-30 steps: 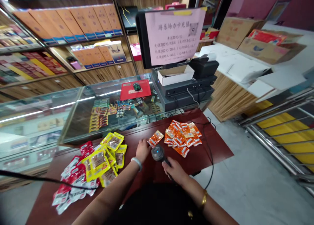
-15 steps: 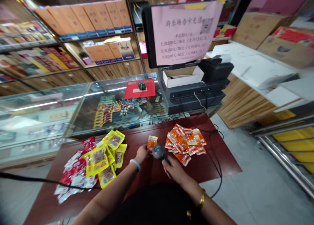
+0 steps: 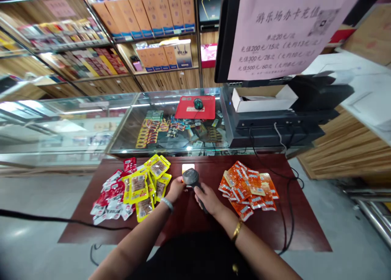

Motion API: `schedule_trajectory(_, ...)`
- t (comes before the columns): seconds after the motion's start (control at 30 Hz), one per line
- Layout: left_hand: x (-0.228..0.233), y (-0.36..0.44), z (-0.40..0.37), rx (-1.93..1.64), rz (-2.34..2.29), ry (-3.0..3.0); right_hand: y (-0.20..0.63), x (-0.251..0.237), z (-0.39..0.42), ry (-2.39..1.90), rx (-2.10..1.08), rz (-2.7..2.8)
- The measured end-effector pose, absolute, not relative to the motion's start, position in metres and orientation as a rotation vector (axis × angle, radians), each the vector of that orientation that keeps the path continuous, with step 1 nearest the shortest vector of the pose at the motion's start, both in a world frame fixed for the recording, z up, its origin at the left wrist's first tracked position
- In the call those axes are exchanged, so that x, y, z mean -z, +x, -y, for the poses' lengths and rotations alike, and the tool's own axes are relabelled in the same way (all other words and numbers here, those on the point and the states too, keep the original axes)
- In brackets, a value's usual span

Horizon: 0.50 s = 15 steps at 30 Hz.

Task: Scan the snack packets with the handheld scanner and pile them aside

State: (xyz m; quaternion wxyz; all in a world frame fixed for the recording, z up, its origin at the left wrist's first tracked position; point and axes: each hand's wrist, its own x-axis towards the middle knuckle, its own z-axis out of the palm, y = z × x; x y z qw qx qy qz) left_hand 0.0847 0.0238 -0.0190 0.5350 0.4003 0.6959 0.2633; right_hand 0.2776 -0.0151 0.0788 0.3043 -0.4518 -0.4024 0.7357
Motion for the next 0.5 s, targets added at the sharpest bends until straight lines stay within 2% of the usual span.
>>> schedule_trajectory(0.23, 0.016, 0.067, -0.048, -0.575, -1.849, 0.824, 0.292, -0.080, 0.025, -1.225, -1.955, 1.023)
schedule_trajectory(0.5, -0.012, 0.040, -0.071, -0.315, -2.116, 1.261, 0.328, -0.075, 0.053, -1.349, -1.885, 0.884)
